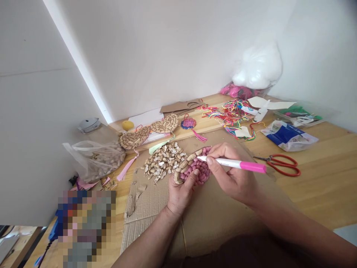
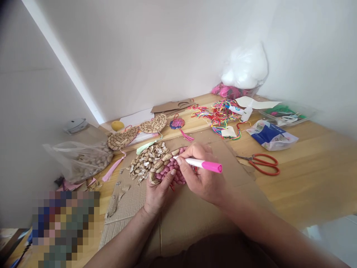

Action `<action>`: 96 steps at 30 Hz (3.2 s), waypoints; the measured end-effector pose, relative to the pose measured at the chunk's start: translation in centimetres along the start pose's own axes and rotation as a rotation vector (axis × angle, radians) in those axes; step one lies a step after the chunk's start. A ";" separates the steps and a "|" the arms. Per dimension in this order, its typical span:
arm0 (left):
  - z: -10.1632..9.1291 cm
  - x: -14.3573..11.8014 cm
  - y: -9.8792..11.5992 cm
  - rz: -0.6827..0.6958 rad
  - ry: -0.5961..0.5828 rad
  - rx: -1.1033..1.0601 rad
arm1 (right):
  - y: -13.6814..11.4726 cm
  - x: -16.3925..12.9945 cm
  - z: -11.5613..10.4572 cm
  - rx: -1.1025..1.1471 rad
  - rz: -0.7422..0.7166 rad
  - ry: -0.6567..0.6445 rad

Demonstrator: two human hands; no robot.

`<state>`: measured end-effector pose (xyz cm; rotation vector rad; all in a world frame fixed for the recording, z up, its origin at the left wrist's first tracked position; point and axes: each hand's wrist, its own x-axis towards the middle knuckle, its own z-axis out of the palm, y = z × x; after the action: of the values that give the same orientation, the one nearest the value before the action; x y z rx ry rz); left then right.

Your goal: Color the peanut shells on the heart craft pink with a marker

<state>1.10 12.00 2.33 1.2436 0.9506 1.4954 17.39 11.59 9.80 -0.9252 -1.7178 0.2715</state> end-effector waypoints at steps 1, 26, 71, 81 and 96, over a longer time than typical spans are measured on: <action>0.0 0.0 0.1 -0.003 -0.003 0.013 | -0.1 0.0 -0.1 -0.081 -0.034 -0.002; -1.1 0.3 0.5 0.191 -0.023 0.256 | -1.0 -0.1 0.4 -0.235 -0.108 0.015; -0.7 0.3 -0.2 0.060 0.085 0.093 | 0.0 -0.3 0.3 0.011 0.018 -0.010; -0.2 0.2 0.7 0.061 0.042 0.048 | -0.8 -0.5 0.5 -0.337 -0.315 0.075; 0.3 0.5 0.6 0.032 0.040 -0.089 | 0.4 -0.6 0.1 -0.084 -0.032 0.064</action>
<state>1.22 12.29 3.10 1.1736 0.8840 1.5760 17.53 11.46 9.06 -0.9568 -1.6935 0.1486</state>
